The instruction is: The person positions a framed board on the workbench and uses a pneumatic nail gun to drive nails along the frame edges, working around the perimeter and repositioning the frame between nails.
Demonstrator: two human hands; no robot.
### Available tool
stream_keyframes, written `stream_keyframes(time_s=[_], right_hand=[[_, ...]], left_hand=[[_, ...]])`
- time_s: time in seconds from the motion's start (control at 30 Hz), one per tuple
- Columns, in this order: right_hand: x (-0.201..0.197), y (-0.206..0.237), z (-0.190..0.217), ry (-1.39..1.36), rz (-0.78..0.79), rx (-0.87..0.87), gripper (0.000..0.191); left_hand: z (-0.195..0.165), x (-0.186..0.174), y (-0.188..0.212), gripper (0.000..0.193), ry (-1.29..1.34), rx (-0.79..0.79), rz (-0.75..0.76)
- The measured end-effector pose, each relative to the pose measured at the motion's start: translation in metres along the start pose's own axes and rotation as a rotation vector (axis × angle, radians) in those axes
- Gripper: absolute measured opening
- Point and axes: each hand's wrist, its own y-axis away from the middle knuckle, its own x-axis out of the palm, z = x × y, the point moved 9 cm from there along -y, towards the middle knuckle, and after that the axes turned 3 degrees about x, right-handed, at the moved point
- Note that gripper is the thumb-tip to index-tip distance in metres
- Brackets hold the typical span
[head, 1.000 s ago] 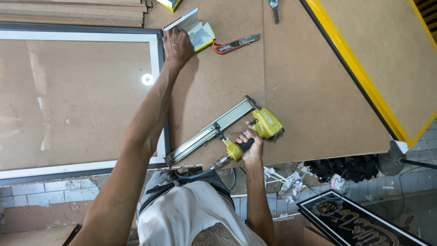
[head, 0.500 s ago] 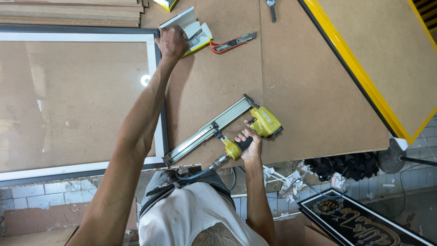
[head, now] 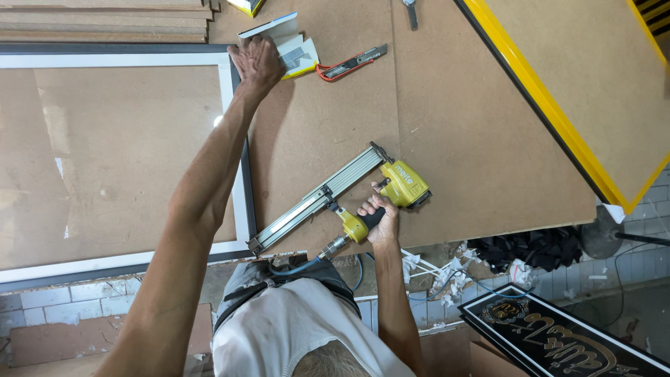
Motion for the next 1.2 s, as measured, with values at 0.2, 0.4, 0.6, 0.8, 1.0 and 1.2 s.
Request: stream_keyframes(time_s=[0.2, 0.4, 0.6, 0.8, 1.0, 1.2], right_hand=[[0.001, 0.002, -0.001, 0.011, -0.018, -0.006, 0.053], [0.004, 0.001, 0.0, 0.004, -0.004, -0.013, 0.052], [-0.001, 0.001, 0.0, 0.002, -0.024, -0.014, 0.051], [-0.004, 0.001, -0.003, -0.01, 0.005, -0.004, 0.051], [-0.008, 0.008, -0.006, -0.012, -0.018, -0.001, 0.051], [0.002, 0.017, -0.004, -0.006, -0.065, -0.025, 0.051]], left_hand=[[0.003, 0.016, 0.002, 0.013, -0.025, -0.043, 0.172], [-0.003, 0.015, 0.002, 0.022, 0.028, -0.044, 0.165], [-0.006, 0.016, 0.01, 0.017, 0.611, -0.133, 0.145], [-0.044, 0.04, 0.067, 0.033, 0.747, -0.198, 0.273], [-0.102, 0.05, 0.137, 0.014, 0.488, 0.105, 0.335], [-0.126, 0.044, 0.159, 0.012, 0.472, 0.158, 0.313]])
